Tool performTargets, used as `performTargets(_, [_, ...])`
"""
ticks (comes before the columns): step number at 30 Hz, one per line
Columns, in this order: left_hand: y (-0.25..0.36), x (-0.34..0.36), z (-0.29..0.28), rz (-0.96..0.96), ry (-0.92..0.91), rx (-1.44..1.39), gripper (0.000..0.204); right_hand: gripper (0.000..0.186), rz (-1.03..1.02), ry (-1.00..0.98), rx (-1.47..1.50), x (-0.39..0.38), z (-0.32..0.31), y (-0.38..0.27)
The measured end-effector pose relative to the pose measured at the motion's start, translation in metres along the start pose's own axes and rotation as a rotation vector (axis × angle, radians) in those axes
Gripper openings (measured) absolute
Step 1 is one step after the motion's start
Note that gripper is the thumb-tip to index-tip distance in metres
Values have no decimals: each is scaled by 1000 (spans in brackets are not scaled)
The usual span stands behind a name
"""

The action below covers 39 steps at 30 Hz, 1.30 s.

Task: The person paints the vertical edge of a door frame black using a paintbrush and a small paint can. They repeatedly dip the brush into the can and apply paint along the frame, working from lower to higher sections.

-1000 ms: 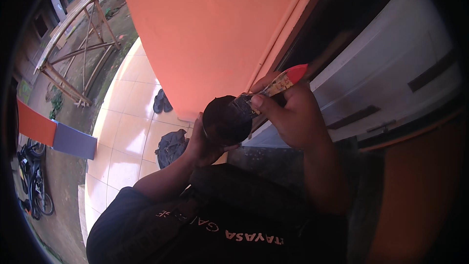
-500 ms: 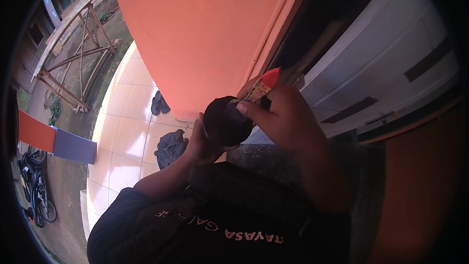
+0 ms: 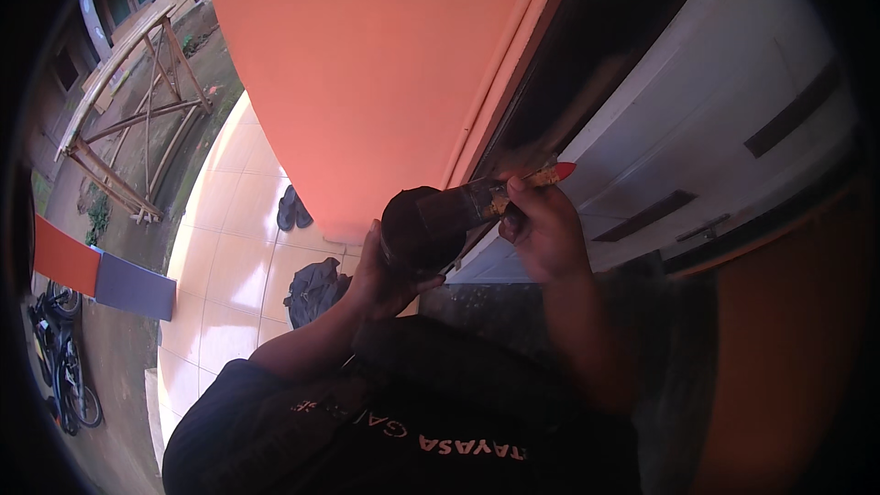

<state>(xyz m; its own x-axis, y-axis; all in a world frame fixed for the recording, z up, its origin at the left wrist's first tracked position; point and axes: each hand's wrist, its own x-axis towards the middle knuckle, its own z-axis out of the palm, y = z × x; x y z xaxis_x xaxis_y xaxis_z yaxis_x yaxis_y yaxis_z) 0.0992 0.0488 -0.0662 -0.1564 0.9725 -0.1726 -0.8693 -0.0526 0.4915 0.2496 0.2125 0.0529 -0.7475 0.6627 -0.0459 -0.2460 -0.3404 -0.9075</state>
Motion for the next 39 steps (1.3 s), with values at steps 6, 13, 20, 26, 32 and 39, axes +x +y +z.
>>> performTargets(6, [-4,7,-21,-26,-76,-11,80,19,-79,64,-21,-8,0,23])
performTargets(13, [0,13,-26,-78,-105,8,85,16,-152,147,85,-22,9,35])
performTargets(20, [1,22,-14,-121,-91,42,88,13,-171,136,168,-27,-4,36])
performTargets(26, [-4,31,4,-133,-61,67,88,12,-137,144,240,-32,-13,36])
performTargets(32, [-21,40,0,-163,-46,48,88,12,-100,154,304,-39,-27,40])
performTargets(39, [-31,45,9,-180,-28,53,87,15,-80,191,336,-41,-38,36])
